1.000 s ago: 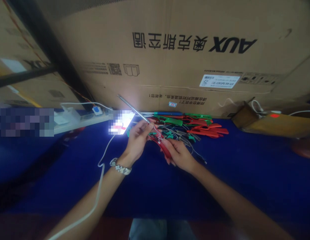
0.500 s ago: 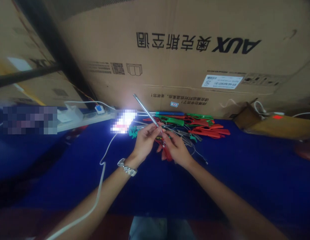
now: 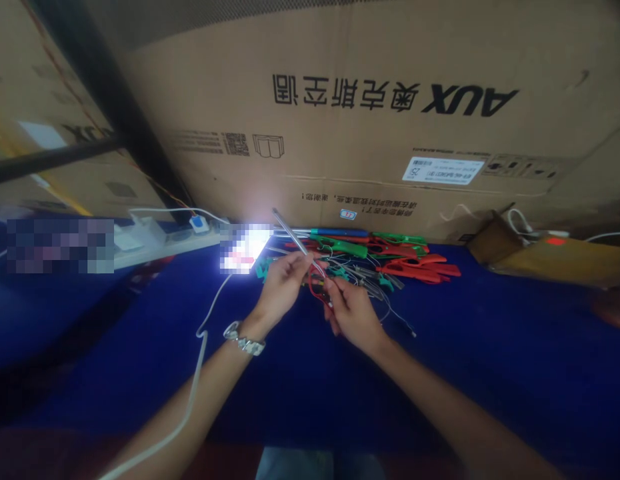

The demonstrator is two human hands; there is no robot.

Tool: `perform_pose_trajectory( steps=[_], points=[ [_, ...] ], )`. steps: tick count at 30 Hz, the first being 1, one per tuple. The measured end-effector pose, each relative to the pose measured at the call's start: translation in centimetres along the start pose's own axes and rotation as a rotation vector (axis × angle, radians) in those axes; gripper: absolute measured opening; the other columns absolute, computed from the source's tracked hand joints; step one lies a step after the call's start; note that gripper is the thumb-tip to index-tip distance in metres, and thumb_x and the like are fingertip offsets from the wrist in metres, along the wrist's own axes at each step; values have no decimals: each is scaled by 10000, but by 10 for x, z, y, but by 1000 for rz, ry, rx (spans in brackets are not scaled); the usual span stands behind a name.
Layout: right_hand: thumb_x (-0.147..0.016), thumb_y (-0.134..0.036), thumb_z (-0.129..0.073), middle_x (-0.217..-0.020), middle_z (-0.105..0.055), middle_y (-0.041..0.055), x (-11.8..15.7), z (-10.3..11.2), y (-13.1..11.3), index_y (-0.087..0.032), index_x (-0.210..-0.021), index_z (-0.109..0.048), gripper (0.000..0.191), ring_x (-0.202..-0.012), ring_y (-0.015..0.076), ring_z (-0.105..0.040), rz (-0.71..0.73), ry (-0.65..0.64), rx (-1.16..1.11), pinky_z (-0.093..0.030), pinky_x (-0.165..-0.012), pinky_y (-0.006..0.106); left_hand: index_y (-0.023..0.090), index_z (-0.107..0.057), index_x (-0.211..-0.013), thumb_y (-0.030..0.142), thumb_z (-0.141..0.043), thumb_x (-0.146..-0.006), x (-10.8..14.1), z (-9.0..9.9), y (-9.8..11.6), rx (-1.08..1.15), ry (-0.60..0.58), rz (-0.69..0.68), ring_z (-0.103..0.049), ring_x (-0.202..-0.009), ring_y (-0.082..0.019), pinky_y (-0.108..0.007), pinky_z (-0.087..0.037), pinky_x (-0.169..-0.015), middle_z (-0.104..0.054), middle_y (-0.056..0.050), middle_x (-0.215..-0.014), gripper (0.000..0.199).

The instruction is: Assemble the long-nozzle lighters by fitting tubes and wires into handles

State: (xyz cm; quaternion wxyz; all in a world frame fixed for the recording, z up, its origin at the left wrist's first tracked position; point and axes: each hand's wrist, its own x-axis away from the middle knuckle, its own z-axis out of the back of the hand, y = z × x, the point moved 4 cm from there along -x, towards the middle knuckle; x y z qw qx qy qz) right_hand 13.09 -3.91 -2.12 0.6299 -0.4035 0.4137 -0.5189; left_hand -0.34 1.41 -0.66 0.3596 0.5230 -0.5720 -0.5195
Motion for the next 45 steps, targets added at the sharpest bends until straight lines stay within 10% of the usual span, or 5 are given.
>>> perform_pose_trajectory(
  steps=[29,45],
  points=[
    [-1015,-432,-395,-478,-544,-74,3,7,-1,-215,-759,-497,351,-313,89,-531,-23,-22,113,-415,-361,173,139,-703,-969,419,-684,-863,-7,10,-1,-160,-224,84,-732,-856,-190,-345,-598,-846,-770,-106,-964,300],
    [-1019,-446,-369,-504,-546,-74,5,7,-2,-218,-809,-499,337,-326,93,-556,23,-6,158,-418,-351,168,143,-676,-897,517,-759,-780,1,4,4,-81,-59,59,-711,-664,-152,-293,-628,-645,-763,-94,-898,400]
  ],
)
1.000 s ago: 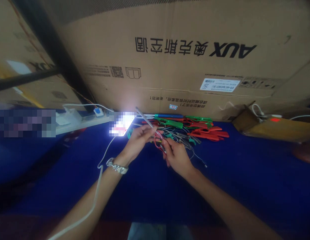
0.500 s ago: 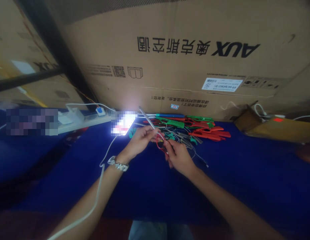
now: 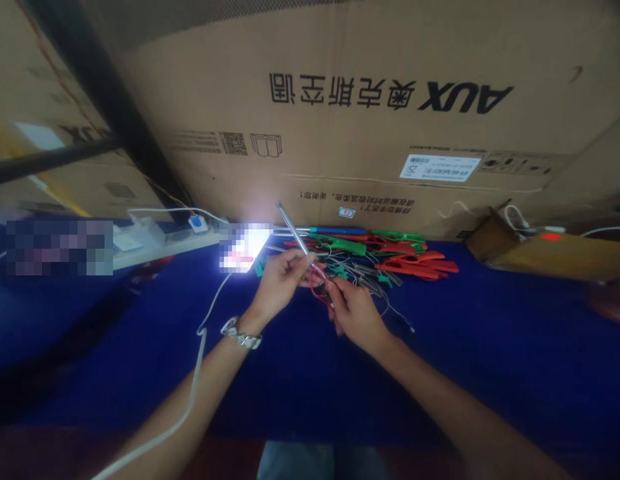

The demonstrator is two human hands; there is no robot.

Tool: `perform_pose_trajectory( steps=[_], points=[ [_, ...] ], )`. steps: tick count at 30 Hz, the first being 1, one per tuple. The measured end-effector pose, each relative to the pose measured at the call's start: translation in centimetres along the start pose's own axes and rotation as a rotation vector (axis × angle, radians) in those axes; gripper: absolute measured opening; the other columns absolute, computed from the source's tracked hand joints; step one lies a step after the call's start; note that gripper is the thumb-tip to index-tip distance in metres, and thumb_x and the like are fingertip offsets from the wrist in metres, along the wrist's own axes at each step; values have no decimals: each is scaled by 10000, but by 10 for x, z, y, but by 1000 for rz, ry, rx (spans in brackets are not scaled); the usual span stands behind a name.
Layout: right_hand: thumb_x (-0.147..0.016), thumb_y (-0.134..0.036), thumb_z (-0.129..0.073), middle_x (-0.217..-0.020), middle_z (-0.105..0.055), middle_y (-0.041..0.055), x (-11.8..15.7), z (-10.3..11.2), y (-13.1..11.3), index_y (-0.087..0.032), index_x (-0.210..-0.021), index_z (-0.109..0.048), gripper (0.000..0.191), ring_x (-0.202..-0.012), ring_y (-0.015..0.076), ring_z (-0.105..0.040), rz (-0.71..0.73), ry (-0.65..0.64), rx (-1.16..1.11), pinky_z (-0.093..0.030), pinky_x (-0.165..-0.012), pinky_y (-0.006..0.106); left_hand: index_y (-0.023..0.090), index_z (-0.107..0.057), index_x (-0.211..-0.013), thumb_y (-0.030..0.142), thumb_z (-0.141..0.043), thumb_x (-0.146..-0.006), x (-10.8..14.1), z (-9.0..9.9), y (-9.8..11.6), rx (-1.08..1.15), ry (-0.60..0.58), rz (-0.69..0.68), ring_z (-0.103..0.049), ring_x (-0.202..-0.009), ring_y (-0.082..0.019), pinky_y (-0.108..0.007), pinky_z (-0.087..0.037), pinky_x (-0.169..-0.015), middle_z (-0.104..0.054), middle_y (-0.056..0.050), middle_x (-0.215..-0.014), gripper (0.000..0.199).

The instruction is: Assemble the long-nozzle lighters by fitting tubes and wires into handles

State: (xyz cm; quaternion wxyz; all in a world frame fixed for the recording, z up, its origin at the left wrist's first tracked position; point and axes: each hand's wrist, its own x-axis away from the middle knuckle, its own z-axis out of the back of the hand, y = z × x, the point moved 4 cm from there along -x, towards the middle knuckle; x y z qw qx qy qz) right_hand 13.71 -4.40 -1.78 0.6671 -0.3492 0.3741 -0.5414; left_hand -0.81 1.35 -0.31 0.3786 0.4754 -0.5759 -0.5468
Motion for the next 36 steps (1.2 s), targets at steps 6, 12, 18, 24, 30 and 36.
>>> perform_pose_trajectory(
  steps=[6,12,18,24,30,36],
  points=[
    [-1012,-486,-363,-514,-554,-73,1,-3,3,-216,-819,-496,358,-313,89,-537,-40,-11,-78,-385,-323,163,151,-688,-804,455,-817,-726,-1,1,-4,76,114,-39,-663,-731,-129,-237,-607,-636,-688,-5,-778,340],
    [-991,-517,-387,-500,-549,-79,-1,-7,10,-217,-829,-505,361,-295,90,-514,-97,-35,-168,-365,-293,162,147,-679,-785,469,-805,-733,-5,2,-10,76,69,3,-670,-736,-144,-287,-615,-684,-707,-35,-819,350],
    [-954,-575,-405,-427,-505,-81,-9,5,13,-229,-750,-464,406,-267,101,-475,-163,3,-219,-333,-250,173,178,-691,-762,495,-642,-869,-13,26,1,-474,143,-216,-605,-603,-146,-268,-520,-576,-707,-51,-744,338],
    [-945,-554,-420,-409,-505,-74,-14,4,11,-228,-732,-460,392,-257,96,-457,-187,-17,-216,-325,-245,168,206,-719,-814,221,-650,-840,-17,55,4,-881,13,-338,-634,-799,-207,-350,-497,-792,-715,-54,-862,75],
    [-957,-550,-406,-369,-495,-71,-16,1,11,-229,-710,-453,408,-239,95,-443,-203,-18,-177,-338,-250,168,226,-730,-918,207,-762,-766,-15,48,1,-1109,-210,-413,-582,-976,-263,-429,-476,-901,-638,-65,-1009,156],
    [-951,-566,-403,-367,-498,-69,-17,2,13,-233,-705,-451,417,-236,101,-443,-201,-16,-169,-325,-247,175,206,-699,-939,193,-730,-791,-14,40,-2,-1248,-200,-423,-570,-1006,-281,-434,-456,-917,-632,-69,-991,152]
  ],
)
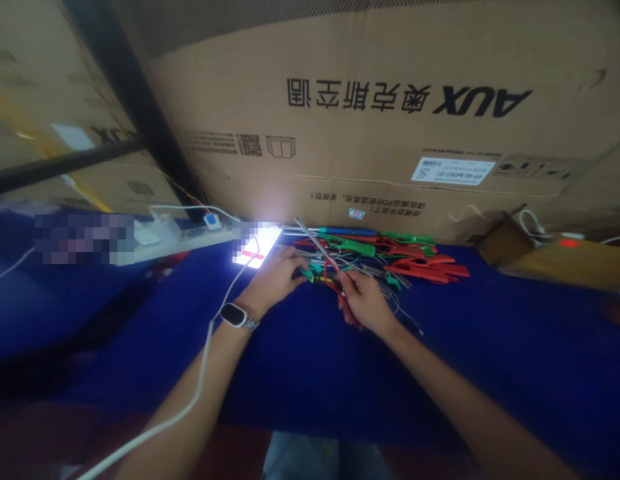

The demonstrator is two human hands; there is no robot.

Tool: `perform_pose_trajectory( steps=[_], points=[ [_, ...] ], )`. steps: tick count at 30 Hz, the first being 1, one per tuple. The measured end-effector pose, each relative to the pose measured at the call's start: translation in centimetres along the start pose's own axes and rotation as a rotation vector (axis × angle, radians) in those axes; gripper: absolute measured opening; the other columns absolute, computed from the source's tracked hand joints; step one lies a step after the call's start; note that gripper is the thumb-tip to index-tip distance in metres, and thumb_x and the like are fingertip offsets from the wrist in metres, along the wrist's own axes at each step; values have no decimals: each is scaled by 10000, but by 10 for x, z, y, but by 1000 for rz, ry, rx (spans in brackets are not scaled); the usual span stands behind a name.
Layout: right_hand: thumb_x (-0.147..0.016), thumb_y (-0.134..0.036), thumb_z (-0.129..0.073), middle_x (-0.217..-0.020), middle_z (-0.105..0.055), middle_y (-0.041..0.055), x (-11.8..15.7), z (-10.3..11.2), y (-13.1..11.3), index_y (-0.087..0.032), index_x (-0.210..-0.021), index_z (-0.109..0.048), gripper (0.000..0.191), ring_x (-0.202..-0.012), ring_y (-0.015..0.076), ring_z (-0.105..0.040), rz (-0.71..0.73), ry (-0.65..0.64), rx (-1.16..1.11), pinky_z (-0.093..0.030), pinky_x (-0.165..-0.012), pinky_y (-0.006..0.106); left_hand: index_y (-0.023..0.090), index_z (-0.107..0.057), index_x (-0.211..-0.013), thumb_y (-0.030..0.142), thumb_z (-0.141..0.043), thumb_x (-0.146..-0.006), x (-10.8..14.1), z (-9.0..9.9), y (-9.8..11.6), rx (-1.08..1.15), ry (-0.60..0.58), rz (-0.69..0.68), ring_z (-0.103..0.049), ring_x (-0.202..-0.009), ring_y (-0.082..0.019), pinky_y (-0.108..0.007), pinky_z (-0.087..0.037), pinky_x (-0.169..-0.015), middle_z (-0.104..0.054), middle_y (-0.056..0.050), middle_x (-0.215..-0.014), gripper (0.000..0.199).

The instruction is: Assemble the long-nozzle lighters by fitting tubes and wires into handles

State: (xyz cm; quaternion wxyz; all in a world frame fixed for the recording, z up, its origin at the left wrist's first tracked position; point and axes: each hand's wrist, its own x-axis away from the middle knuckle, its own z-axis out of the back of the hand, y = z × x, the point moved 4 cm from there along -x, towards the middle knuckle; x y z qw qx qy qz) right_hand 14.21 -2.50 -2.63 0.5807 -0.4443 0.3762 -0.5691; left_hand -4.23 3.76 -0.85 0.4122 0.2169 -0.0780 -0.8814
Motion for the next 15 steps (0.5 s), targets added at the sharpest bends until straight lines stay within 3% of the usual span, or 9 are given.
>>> perform_pose_trajectory(
  steps=[7,12,15],
  points=[
    [-942,-573,-419,-378,-501,-69,-1,0,0,-228,-713,-465,417,-239,100,-445,9,-6,-33,-338,-259,176,189,-679,-878,231,-691,-833,1,-4,-4,-49,7,-15,-570,-966,-278,-423,-461,-877,-618,-83,-965,62],
    [-929,-583,-450,-450,-544,-71,-3,3,2,-224,-750,-463,402,-277,102,-500,-3,-9,-98,-338,-247,165,189,-625,-866,232,-651,-867,4,10,-1,23,30,6,-591,-959,-271,-418,-472,-862,-650,-88,-979,50],
    [-927,-588,-457,-467,-555,-70,-5,6,3,-220,-764,-474,402,-280,99,-502,4,1,-106,-331,-244,161,203,-606,-962,278,-578,-930,7,19,3,122,68,85,-613,-784,-218,-360,-475,-722,-673,-59,-912,86]
  ],
)
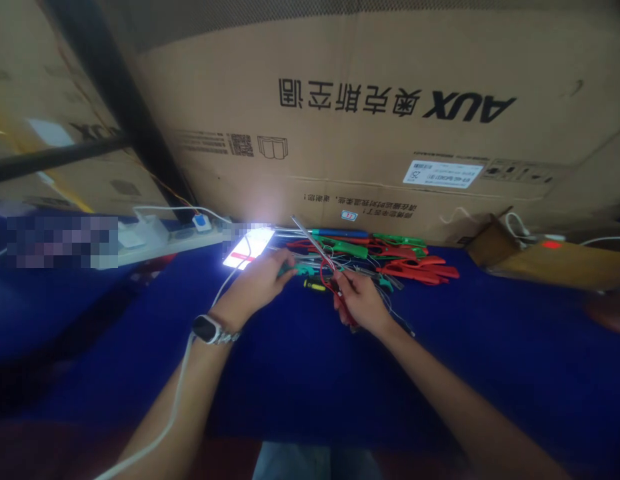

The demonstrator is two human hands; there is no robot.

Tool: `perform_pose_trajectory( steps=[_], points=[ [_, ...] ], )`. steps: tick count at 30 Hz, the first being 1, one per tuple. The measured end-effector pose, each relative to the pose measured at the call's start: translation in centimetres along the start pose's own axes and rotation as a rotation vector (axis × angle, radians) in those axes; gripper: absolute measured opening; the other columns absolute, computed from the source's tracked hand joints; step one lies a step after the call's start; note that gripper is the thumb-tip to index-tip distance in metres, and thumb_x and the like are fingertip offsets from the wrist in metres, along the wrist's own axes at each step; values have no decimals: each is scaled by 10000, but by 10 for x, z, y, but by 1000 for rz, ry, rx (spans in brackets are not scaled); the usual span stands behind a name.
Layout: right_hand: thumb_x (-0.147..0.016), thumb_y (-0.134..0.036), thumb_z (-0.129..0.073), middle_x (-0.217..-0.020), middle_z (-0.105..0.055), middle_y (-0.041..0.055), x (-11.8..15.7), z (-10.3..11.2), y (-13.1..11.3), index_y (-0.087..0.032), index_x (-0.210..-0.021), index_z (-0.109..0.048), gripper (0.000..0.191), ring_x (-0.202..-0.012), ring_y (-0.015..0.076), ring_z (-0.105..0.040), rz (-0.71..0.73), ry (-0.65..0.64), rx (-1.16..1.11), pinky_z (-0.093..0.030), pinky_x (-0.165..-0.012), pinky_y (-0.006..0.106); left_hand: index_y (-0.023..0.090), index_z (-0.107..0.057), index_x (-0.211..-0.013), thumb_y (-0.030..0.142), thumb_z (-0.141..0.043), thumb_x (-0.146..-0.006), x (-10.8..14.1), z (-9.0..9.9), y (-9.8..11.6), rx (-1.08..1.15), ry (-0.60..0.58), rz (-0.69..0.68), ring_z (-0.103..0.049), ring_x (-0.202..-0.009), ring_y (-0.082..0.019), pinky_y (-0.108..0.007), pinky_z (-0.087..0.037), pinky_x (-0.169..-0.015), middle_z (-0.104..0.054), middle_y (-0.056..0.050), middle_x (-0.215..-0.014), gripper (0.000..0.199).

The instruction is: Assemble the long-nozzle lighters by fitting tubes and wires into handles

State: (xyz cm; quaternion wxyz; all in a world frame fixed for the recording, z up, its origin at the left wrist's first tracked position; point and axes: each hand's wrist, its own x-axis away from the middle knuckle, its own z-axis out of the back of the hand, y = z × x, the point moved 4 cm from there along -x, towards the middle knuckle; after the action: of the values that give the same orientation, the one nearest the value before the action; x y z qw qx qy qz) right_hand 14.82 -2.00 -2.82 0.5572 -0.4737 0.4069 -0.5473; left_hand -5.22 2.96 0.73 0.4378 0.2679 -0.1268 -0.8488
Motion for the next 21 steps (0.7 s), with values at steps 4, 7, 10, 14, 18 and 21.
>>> perform_pose_trajectory(
  steps=[4,7,10,14,18,21],
  points=[
    [-925,-610,-444,-417,-523,-73,-3,2,2,-220,-766,-489,424,-265,105,-481,-11,6,2,-322,-246,167,213,-618,-948,319,-633,-913,-1,-2,20,193,46,-18,-641,-735,-177,-299,-486,-673,-701,-30,-856,113],
    [-918,-625,-439,-415,-521,-70,-5,5,3,-218,-756,-493,441,-262,103,-479,2,23,15,-324,-247,167,204,-650,-926,281,-642,-911,-3,-10,36,342,78,-109,-662,-753,-155,-280,-519,-725,-721,-17,-850,79],
    [-910,-627,-449,-449,-548,-64,-5,7,5,-214,-758,-499,443,-270,99,-496,24,31,27,-344,-255,163,200,-687,-935,262,-652,-910,-4,-15,42,402,130,-159,-667,-764,-147,-279,-530,-759,-735,-17,-865,76],
    [-908,-621,-461,-487,-576,-61,-6,8,8,-216,-784,-507,426,-278,105,-513,24,22,-5,-360,-252,173,201,-708,-900,283,-657,-910,-4,-19,37,458,209,-97,-663,-791,-161,-300,-530,-766,-727,-33,-862,97],
    [-915,-613,-455,-468,-563,-62,-6,7,8,-219,-750,-492,429,-273,103,-503,36,29,-8,-349,-249,171,201,-636,-829,308,-656,-900,-5,-25,37,596,321,-28,-648,-992,-195,-311,-539,-803,-709,-76,-1018,130],
    [-919,-613,-440,-448,-550,-64,-6,6,7,-222,-733,-484,435,-266,97,-489,31,17,-7,-333,-248,168,214,-528,-808,320,-592,-939,-6,-32,39,746,339,26,-673,-895,-168,-301,-541,-778,-724,-63,-981,180]
  ],
)
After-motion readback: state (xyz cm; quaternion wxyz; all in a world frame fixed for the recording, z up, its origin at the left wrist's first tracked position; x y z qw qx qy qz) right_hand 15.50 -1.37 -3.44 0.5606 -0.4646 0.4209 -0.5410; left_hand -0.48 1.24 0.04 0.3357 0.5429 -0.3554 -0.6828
